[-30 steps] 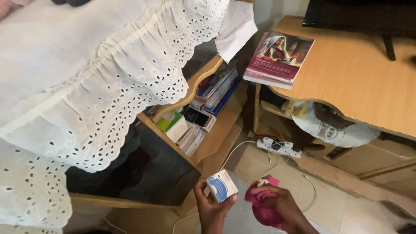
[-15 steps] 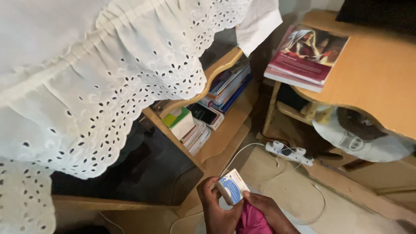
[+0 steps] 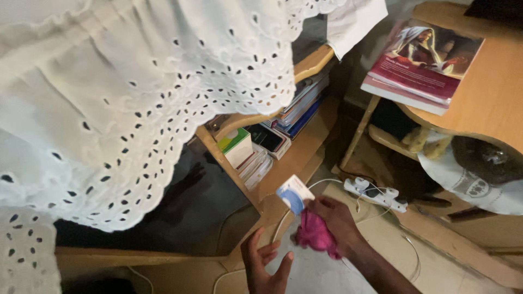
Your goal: The person picks up a pink cloth from the floor and wipes the screen and edges of a computer monitor, then places the cloth and a white object back into a cabinet.
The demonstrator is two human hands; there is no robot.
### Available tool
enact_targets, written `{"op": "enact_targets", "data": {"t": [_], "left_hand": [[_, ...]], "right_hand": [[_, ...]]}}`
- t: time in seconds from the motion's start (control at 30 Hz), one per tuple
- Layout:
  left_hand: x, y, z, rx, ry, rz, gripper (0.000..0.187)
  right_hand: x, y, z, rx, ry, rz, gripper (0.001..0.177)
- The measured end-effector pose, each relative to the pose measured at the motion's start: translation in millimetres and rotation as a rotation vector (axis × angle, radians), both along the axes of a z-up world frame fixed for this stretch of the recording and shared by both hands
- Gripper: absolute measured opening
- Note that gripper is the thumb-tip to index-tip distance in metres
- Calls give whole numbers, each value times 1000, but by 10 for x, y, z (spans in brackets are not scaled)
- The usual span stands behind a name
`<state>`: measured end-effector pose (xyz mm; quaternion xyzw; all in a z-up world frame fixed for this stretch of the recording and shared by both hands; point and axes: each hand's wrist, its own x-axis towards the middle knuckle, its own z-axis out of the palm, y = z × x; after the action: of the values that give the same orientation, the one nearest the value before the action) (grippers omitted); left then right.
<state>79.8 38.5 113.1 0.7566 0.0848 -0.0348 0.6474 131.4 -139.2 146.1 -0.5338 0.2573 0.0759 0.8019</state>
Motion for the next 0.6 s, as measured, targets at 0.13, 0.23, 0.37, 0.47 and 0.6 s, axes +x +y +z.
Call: {"op": "enact_targets", "data": {"t": [0.13,0.23,0.37,0.47,0.6], "left_hand": [[100,266,-238,-42,190,59,79],[192,437,-419,-19,236,91,72],[261,664,-750,-35,211,144,65],[337,810,-1055,-41,226,176,64],[413,964,-1487,-8,274,200,58]], "right_hand": [[583,50,-234,-392,-27,-59,28],[1112,45,-644,-668,-43,-72,32],[1916,135,-1342,-449,-190,-78,32],[2495,199,-1832,-716,-282,-36,40],[3192,495,-2370,-813,-220,-122,37]]}}
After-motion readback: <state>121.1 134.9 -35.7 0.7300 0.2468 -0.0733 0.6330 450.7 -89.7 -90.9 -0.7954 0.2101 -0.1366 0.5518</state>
